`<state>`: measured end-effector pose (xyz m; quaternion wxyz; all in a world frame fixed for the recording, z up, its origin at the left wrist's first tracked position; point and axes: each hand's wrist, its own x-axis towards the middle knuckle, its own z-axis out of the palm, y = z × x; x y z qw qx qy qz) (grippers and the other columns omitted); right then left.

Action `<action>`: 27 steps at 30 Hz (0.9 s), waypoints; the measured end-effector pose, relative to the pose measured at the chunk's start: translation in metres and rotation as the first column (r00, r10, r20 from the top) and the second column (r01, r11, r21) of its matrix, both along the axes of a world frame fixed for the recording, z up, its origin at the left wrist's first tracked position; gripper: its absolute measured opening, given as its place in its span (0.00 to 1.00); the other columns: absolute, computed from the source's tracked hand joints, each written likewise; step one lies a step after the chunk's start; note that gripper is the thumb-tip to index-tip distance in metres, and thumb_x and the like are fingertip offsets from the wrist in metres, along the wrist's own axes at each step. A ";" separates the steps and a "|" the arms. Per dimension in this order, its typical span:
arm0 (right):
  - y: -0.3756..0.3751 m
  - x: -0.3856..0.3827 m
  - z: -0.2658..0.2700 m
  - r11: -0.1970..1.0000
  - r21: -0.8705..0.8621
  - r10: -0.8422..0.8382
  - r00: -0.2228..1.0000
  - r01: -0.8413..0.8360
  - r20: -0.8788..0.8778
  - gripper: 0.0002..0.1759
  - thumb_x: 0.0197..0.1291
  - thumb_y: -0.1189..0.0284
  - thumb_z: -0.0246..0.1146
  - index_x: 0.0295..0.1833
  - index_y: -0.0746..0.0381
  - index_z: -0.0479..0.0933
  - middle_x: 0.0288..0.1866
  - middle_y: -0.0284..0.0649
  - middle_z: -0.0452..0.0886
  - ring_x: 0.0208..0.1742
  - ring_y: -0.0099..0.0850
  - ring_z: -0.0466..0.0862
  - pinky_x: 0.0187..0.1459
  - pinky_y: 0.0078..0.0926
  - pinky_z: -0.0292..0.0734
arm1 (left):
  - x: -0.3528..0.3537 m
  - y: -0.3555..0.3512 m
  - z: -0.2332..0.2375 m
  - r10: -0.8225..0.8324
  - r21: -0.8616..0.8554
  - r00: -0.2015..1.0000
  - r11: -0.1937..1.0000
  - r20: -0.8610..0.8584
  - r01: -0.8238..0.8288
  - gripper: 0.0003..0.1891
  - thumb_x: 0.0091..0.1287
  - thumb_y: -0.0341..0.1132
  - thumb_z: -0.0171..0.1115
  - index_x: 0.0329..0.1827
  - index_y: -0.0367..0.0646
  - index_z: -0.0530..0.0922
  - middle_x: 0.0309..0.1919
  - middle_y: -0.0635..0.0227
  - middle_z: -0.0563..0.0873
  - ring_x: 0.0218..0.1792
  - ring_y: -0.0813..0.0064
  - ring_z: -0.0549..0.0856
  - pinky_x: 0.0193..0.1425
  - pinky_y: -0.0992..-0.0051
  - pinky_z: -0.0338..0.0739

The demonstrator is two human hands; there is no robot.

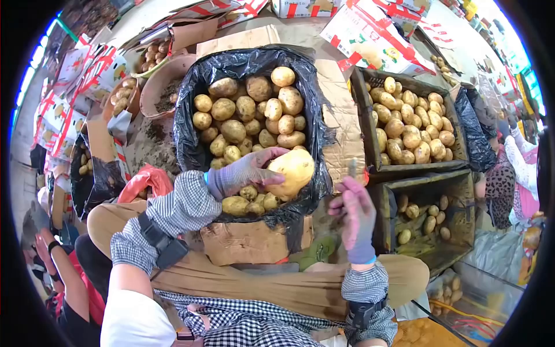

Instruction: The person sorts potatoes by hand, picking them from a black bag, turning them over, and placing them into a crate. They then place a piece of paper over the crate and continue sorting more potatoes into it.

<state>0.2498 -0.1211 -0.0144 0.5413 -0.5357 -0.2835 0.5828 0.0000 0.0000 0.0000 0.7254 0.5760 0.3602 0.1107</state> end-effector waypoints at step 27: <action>-0.015 -0.018 -0.005 0.984 0.175 0.073 0.969 -0.032 -0.236 0.28 0.68 0.58 0.57 0.66 0.62 0.63 0.58 0.39 0.76 0.56 0.31 0.80 0.49 0.32 0.81 | 0.050 -0.062 -0.001 0.555 0.079 0.765 0.790 0.328 -0.607 0.07 0.69 0.32 0.61 0.43 0.38 0.77 0.50 0.63 0.80 0.48 0.76 0.81 0.52 0.76 0.77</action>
